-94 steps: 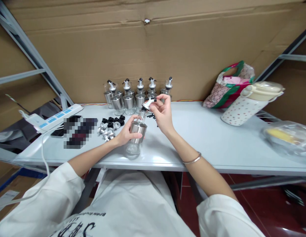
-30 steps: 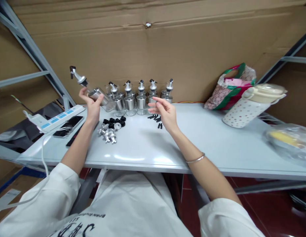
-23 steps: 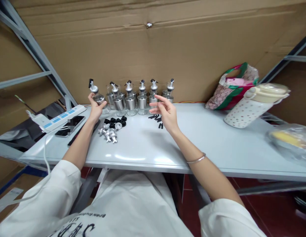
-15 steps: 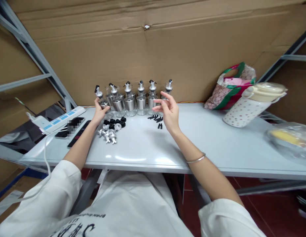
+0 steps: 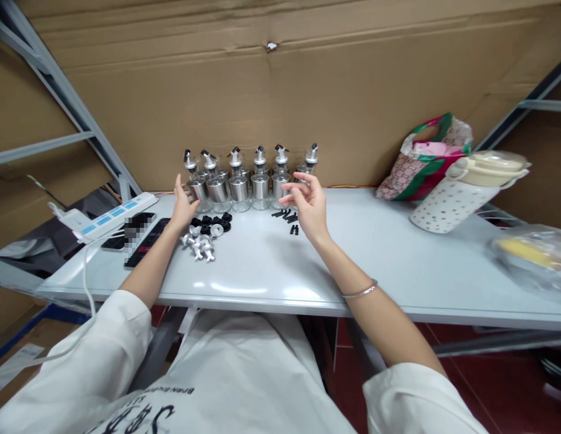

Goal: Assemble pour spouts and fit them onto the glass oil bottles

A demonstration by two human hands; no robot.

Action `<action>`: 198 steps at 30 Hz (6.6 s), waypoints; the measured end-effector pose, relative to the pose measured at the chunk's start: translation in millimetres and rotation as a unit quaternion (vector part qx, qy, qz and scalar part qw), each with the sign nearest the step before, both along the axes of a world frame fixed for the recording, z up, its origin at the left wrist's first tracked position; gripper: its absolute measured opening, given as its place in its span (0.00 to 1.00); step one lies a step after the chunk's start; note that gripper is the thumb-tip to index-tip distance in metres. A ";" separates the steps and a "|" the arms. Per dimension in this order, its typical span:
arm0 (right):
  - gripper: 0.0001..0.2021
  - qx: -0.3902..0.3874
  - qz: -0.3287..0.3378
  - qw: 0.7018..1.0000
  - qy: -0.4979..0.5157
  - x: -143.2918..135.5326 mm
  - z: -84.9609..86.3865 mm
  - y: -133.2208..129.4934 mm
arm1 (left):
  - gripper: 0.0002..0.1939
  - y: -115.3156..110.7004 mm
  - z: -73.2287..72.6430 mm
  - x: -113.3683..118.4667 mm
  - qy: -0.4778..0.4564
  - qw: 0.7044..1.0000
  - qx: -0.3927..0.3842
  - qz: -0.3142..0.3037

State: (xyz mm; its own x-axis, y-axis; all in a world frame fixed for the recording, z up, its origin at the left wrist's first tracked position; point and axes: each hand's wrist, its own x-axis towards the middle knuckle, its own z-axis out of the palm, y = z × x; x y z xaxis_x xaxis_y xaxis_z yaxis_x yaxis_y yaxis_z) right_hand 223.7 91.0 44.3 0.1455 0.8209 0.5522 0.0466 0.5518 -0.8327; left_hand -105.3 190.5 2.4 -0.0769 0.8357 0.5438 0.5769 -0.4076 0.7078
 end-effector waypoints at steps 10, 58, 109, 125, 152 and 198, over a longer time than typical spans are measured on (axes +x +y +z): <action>0.17 -0.008 0.010 1.000 -0.016 -4.3 -1.6 -2.0 | 0.09 -44.2 47.2 25.5 0.261 0.956 -0.050 -0.120; 0.18 -0.118 0.207 0.956 -0.171 -8.2 -5.2 -8.4 | 0.05 -93.2 18.8 109.2 0.278 0.903 0.166 -0.284; 0.12 -0.135 -0.023 0.768 -0.626 50.0 -16.2 24.8 | 0.08 -111.9 7.4 128.3 0.346 0.875 0.068 -0.332; 0.10 -0.208 -0.075 0.721 -0.657 53.7 -14.3 22.0 | 0.09 -111.4 3.0 127.7 0.342 0.873 0.060 -0.341; 0.14 -0.215 0.329 0.896 -0.206 2.7 1.1 -9.6 | 0.11 -109.8 5.6 127.1 0.428 0.834 0.045 -0.346; 0.19 -0.196 0.299 0.881 -0.308 -3.8 -9.9 -6.7 | 0.13 -116.2 7.2 128.4 0.575 0.758 0.069 -0.300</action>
